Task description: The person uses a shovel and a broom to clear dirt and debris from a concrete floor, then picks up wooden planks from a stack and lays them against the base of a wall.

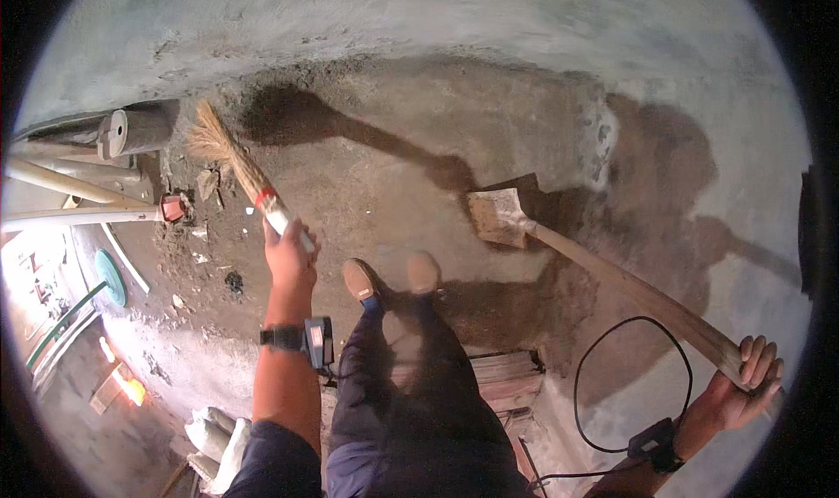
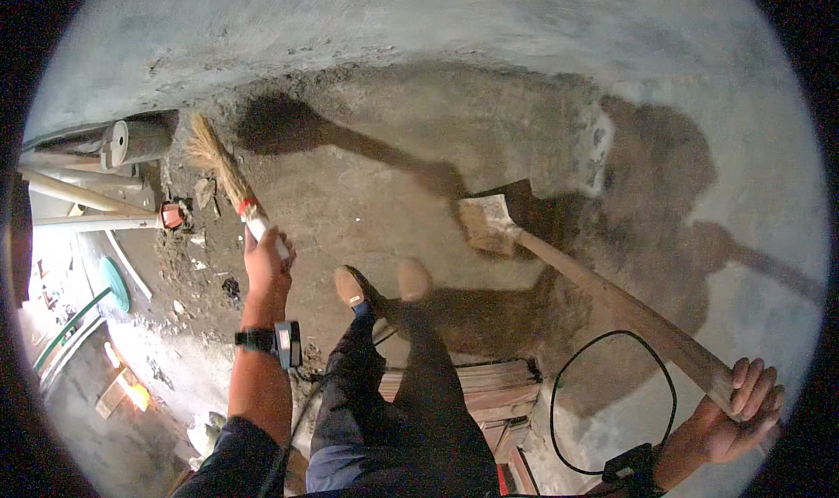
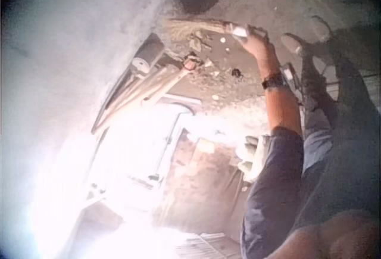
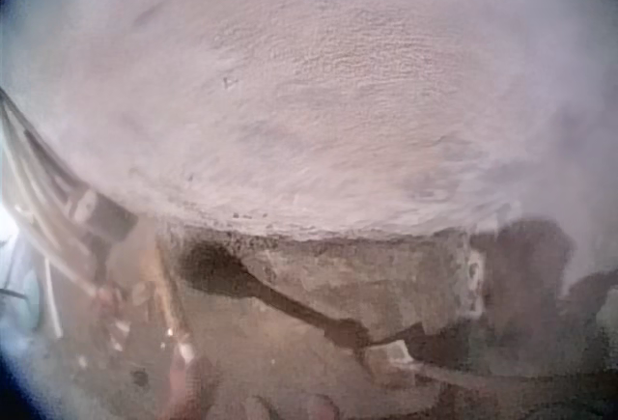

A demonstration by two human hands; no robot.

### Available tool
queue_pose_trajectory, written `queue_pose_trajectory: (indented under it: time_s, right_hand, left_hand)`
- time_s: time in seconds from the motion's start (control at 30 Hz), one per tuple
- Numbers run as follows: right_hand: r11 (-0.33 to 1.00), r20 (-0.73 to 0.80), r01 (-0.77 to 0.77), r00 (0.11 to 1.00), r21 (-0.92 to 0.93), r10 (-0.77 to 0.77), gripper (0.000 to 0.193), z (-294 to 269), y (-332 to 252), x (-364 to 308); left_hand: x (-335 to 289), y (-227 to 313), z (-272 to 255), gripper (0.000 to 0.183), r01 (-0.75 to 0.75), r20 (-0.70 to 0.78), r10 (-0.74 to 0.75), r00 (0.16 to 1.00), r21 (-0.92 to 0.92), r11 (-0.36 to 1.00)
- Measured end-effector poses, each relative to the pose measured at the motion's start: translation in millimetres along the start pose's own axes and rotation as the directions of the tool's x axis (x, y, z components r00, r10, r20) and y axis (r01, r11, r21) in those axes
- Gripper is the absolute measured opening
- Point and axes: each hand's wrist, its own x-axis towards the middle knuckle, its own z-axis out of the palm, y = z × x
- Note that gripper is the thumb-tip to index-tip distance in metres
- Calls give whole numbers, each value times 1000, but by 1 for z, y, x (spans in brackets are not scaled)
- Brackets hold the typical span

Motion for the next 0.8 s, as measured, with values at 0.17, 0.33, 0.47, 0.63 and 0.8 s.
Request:
queue_pose_trajectory:
  time_s: [0.17,0.33,0.47,0.63,0.8]
  right_hand:
    - [995,-77,40,996,-89,-47,22,-2,1,0]
    - [996,9,27,1000,-84,-26,15,-10,-3,0]
    - [995,-13,-40,999,-89,39,17,-11,-4,0]
    - [773,-525,47,707,-633,-474,19,0,3,1]
    - [993,-77,41,996,-114,-50,18,-7,0,8]
  left_hand:
    - [-47,-23,15,56,207,371,-255,893,165,964]
    - [-26,-60,118,46,274,575,-523,629,465,841]
    - [10,-79,165,32,445,588,-528,613,295,846]
    - [22,-76,123,26,497,337,-382,860,-392,774]
    - [-42,-87,96,23,273,302,-177,937,-317,908]
